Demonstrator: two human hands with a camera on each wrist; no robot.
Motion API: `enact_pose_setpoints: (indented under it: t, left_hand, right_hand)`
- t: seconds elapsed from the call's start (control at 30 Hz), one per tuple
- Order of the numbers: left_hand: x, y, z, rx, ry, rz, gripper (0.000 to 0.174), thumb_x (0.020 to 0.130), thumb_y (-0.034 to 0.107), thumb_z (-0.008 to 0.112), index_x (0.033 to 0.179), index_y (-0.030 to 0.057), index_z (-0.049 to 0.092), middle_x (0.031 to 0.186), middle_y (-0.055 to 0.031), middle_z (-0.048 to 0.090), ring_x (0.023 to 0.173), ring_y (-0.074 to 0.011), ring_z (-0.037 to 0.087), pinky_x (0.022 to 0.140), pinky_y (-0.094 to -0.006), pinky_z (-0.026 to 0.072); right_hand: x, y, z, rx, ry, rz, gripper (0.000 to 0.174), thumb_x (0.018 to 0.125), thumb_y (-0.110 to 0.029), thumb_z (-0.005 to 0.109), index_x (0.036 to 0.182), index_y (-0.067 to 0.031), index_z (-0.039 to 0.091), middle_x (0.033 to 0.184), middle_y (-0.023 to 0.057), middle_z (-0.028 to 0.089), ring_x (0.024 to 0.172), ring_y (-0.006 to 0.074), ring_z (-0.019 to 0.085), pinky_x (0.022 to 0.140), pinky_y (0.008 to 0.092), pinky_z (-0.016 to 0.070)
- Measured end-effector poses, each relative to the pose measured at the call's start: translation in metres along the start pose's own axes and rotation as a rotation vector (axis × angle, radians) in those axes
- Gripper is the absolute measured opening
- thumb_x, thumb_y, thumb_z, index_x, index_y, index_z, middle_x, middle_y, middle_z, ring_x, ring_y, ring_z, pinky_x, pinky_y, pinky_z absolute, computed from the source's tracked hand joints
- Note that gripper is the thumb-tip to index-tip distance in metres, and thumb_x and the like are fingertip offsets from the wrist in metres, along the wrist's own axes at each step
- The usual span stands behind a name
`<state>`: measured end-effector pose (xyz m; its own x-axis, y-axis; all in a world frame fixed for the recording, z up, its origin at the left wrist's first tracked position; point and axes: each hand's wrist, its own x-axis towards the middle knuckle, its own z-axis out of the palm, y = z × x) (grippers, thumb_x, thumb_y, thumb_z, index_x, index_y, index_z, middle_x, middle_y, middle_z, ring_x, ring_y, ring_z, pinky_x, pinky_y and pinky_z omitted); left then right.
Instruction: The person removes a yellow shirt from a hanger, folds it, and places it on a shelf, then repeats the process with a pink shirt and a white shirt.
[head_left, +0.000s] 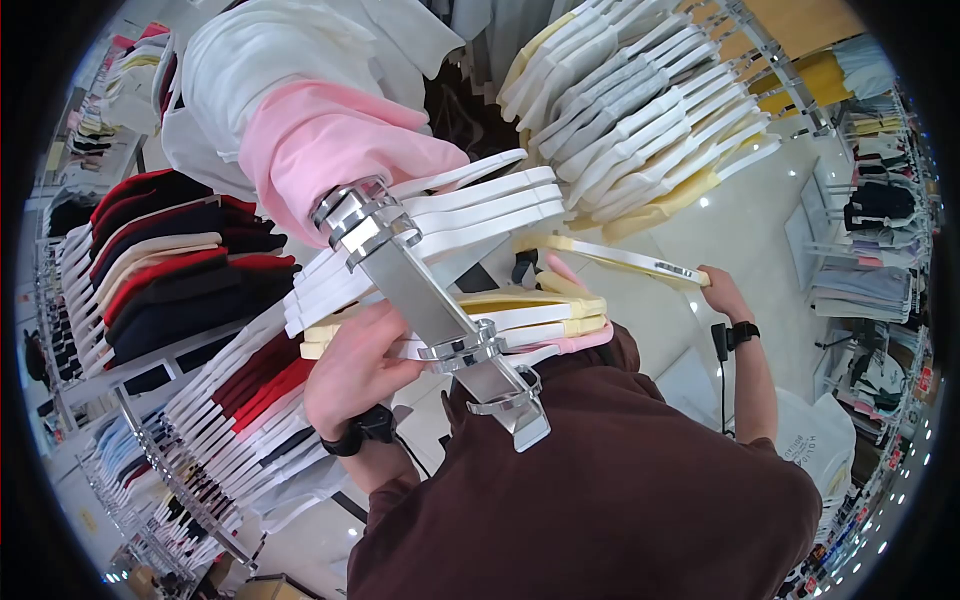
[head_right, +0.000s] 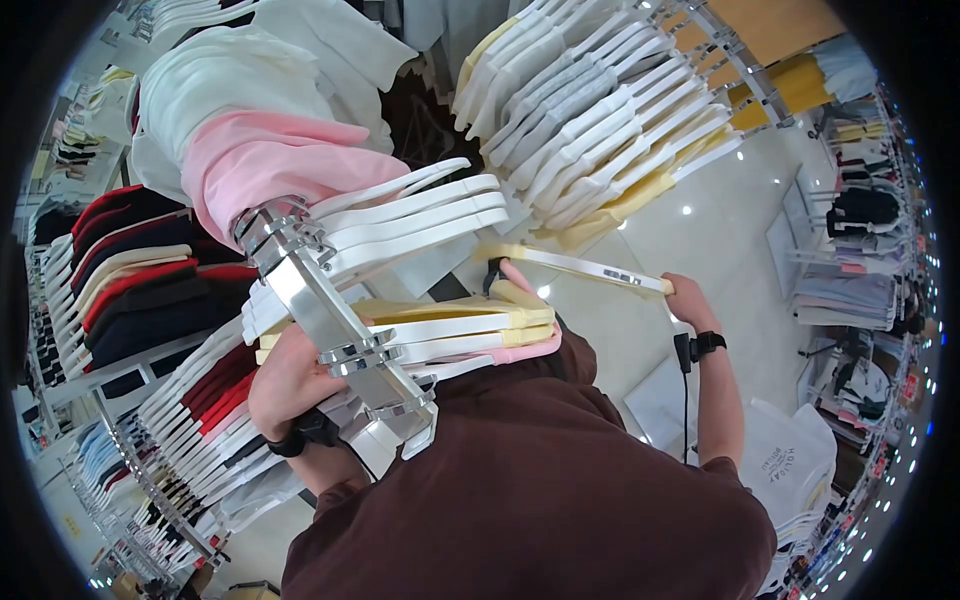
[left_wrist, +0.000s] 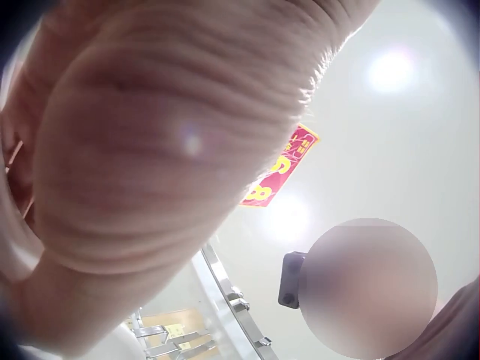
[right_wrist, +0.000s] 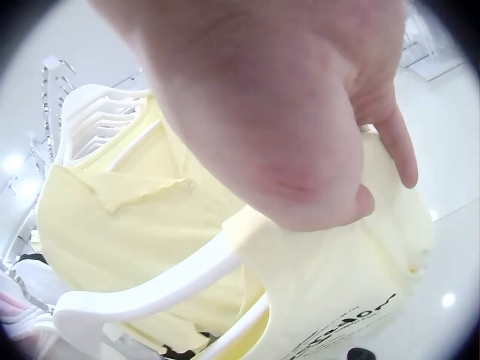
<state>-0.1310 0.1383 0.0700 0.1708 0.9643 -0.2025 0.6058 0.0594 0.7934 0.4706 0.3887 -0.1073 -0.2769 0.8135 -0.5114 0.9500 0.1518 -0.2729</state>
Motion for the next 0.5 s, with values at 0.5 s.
enact_pose_setpoints:
  t: [0.5]
  left_hand:
    - [-0.008, 0.018, 0.013, -0.077, 0.149, 0.027, 0.044, 0.082, 0.013, 0.072, 0.124, 0.0037, 0.066, 0.101, -0.0178, 0.064, 0.097, -0.0385, 0.062, 0.086, -0.0463, 0.0501]
  right_hand:
    - [-0.005, -0.217, -0.069, 0.125, -0.292, -0.373, 0.023, 0.093, -0.012, 0.062, 0.112, -0.0041, 0.071, 0.096, 0.0186, 0.074, 0.087, 0.0347, 0.069, 0.082, 0.0418, 0.0534]
